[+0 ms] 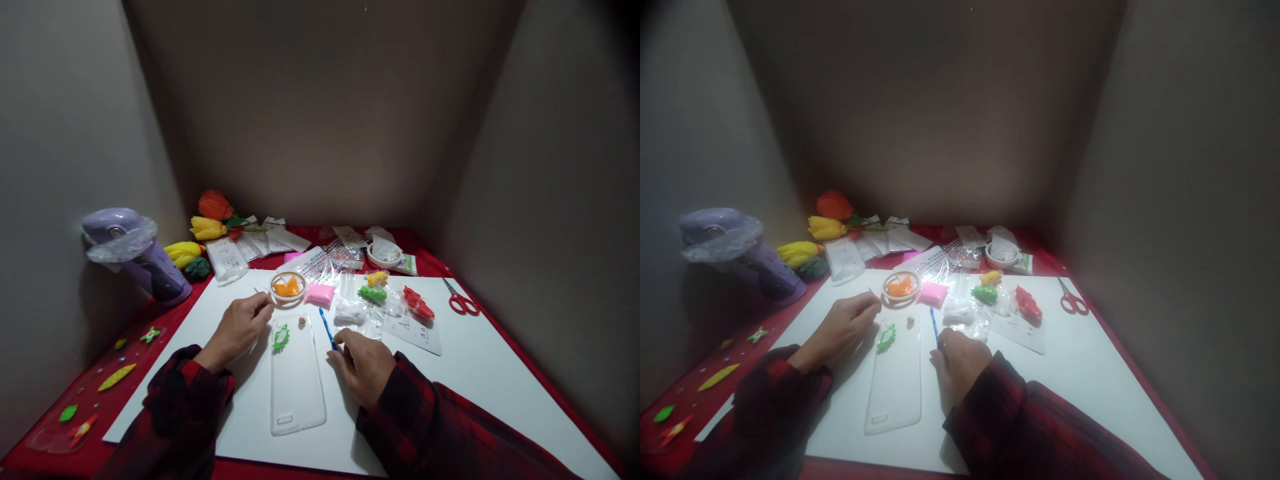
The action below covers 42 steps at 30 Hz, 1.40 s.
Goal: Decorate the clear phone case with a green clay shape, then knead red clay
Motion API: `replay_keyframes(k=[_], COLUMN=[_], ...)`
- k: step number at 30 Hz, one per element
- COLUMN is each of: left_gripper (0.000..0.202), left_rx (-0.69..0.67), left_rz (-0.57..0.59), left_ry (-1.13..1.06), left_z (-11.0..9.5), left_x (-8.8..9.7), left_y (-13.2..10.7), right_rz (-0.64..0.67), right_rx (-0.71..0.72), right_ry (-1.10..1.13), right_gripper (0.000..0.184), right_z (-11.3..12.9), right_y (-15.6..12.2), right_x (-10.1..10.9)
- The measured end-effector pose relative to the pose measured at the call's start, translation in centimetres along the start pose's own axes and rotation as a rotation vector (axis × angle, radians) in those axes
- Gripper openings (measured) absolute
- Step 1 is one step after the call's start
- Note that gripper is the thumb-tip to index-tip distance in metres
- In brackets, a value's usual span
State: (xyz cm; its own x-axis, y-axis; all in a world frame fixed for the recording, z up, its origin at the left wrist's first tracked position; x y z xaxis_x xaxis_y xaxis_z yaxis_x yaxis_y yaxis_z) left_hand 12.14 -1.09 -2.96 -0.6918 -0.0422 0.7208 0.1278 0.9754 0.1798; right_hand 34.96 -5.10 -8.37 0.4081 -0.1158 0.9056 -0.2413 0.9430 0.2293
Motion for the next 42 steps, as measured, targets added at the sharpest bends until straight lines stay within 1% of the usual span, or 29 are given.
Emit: replay_keyframes(k=[3, 7, 12, 14, 15, 17, 20, 22, 24, 25, 27, 29, 31, 36, 42], left_gripper=[0.022, 0.024, 0.029, 0.027, 0.024, 0.018, 0.016, 0.015, 0.017, 0.018, 0.020, 0.023, 0.026, 0.038, 0.041], left_rx=[0.008, 0.008, -0.001, -0.011, -0.014, -0.003, 0.030, 0.022, 0.007, -0.003, -0.018, -0.023, -0.020, -0.010, 0.000], left_rz=[0.002, -0.020, -0.041, -0.043, -0.045, -0.053, -0.077, -0.081, -0.070, -0.064, -0.056, -0.052, -0.053, -0.073, -0.086], left_ry=[-0.006, -0.025, -0.055, -0.064, -0.072, -0.107, -0.184, -0.191, -0.192, -0.188, -0.172, -0.159, -0.153, -0.097, -0.065], left_z=[0.0, 0.2, 0.2, 0.2, 0.3, 0.5, 0.8, 0.7, 0.5, 0.4, 0.4, 0.4, 0.5, 0.1, 0.0], left_x=[0.0, 0.0, 0.0, 0.0, 0.0, 0.0, 0.0, 0.0, 0.1, 0.1, 0.2, 0.2, 0.3, 0.4, 0.5], left_y=[0.0, 0.0, 0.1, 0.1, 0.1, 0.1, 0.2, 0.3, 0.3, 0.3, 0.3, 0.2, 0.2, 0.3, 0.3], right_rz=[-0.042, -0.135, -0.218, -0.243, -0.261, -0.318, -0.408, -0.442, -0.446, -0.438, -0.386, -0.329, -0.286, -0.219, -0.114], right_rx=[0.056, 0.163, 0.224, 0.222, 0.204, 0.135, -0.021, -0.112, -0.177, -0.195, -0.182, -0.144, -0.118, -0.117, -0.164], right_ry=[-0.034, -0.035, 0.056, 0.053, 0.040, -0.005, -0.085, -0.143, -0.192, -0.213, -0.237, -0.251, -0.271, -0.362, -0.454], right_gripper=[0.015, 0.019, 0.020, 0.022, 0.024, 0.024, 0.020, 0.020, 0.018, 0.016, 0.013, 0.013, 0.012, 0.009, 0.025], right_z=[0.2, 0.3, 0.6, 0.6, 0.4, -0.7, -3.6, -5.5, -6.9, -7.3, -7.5, -7.4, -7.3, -7.4, -7.1], right_y=[-0.1, -0.4, -0.5, -0.1, 0.3, 1.5, 3.9, 5.5, 6.9, 7.5, 8.4, 8.9, 9.0, 8.6, 8.4], right_x=[0.5, 1.1, 1.1, 1.6, 2.2, 3.9, 7.5, 9.7, 11.0, 11.3, 11.1, 10.3, 9.3, 7.2, 5.4])
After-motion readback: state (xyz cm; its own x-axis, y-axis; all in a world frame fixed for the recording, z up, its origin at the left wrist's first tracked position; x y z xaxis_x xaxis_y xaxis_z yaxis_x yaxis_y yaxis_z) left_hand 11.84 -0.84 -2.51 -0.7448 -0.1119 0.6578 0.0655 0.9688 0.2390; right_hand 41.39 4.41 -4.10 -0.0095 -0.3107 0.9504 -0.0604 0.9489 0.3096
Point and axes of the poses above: each hand's wrist, its own y-axis towards the middle knuckle, its own x-axis out of the back of the hand, z = x × y, the point moved 3 cm from there along y, towards the middle knuckle, and after that the axes turned 7 degrees about -y, right-handed, at the moved point
